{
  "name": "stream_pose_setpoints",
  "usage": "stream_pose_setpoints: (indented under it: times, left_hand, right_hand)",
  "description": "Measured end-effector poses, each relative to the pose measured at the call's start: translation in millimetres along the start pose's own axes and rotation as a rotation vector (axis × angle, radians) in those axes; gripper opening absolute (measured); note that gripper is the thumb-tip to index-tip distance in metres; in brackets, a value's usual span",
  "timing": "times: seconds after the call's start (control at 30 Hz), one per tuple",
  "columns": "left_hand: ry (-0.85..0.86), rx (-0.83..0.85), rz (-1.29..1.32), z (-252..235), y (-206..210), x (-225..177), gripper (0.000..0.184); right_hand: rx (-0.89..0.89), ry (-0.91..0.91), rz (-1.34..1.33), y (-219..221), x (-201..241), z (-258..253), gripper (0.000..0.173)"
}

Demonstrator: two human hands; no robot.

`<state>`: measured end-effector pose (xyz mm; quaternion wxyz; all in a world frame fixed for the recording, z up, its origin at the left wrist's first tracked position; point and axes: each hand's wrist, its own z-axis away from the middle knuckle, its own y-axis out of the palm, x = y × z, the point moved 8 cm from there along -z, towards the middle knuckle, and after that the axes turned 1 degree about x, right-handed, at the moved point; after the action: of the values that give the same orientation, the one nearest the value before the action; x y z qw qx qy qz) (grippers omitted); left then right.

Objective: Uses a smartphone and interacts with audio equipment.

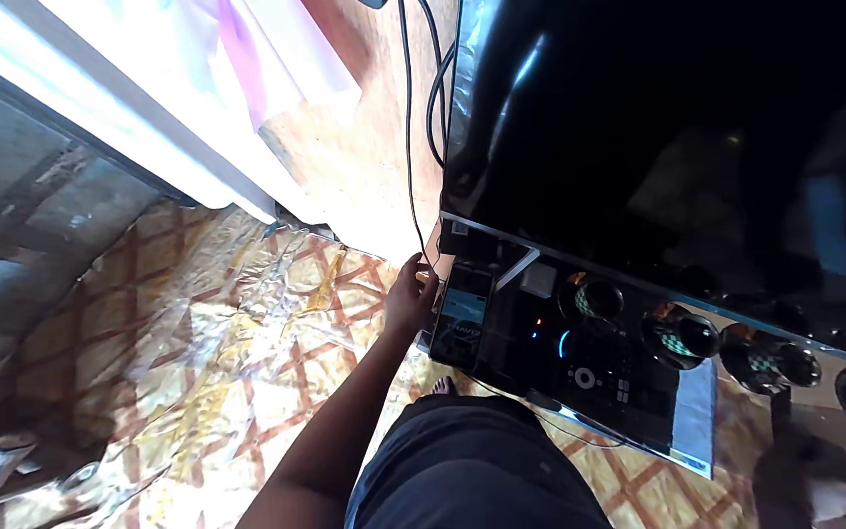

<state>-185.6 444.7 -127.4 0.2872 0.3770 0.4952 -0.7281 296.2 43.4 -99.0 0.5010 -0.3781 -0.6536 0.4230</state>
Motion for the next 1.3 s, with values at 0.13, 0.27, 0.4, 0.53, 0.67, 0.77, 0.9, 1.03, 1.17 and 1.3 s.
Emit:
stream_pose_setpoints:
  times: [0.13,0.27,0.4,0.53,0.67,0.77,0.9,1.03,1.17,1.3]
  left_hand:
    - [0.083,0.12,0.057,8,1,8,0.081]
    - [-0.019,0.238,-0.079,43,-2,13,0.116]
    - [-0.112,0.296,-0.167,59,1,13,0.123]
    - [-0.144,0.324,-0.206,58,2,12,0.126]
    - [-0.128,0.296,-0.222,57,2,11,0.123]
    - [-0.137,0.262,-0.24,57,4,9,0.117]
    - [-0.142,0.236,-0.267,57,5,8,0.11]
    - [-0.153,0.224,-0.284,57,5,7,0.104]
    - [-0.147,0.199,-0.288,56,6,7,0.102]
    - [-0.149,0.182,-0.293,56,6,9,0.1]
  right_hand:
    - [0.011,0.031,-0.023,-2,2,2,0.053]
    - [0.014,0.039,-0.049,0,-1,2,0.055]
    - [0.024,0.012,-0.024,-1,4,4,0.055]
    - [0.016,0.008,-0.008,-2,4,4,0.055]
    - [0.009,0.012,-0.031,-2,4,5,0.055]
    - [0.024,0.006,-0.048,-1,4,3,0.056]
    - [0.011,0.001,-0.062,-2,4,4,0.056]
    - [0.022,0.013,-0.053,-3,4,4,0.056]
    - [0.017,0.02,-0.043,-4,4,3,0.055]
    - [0.033,0.026,-0.05,-3,4,3,0.053]
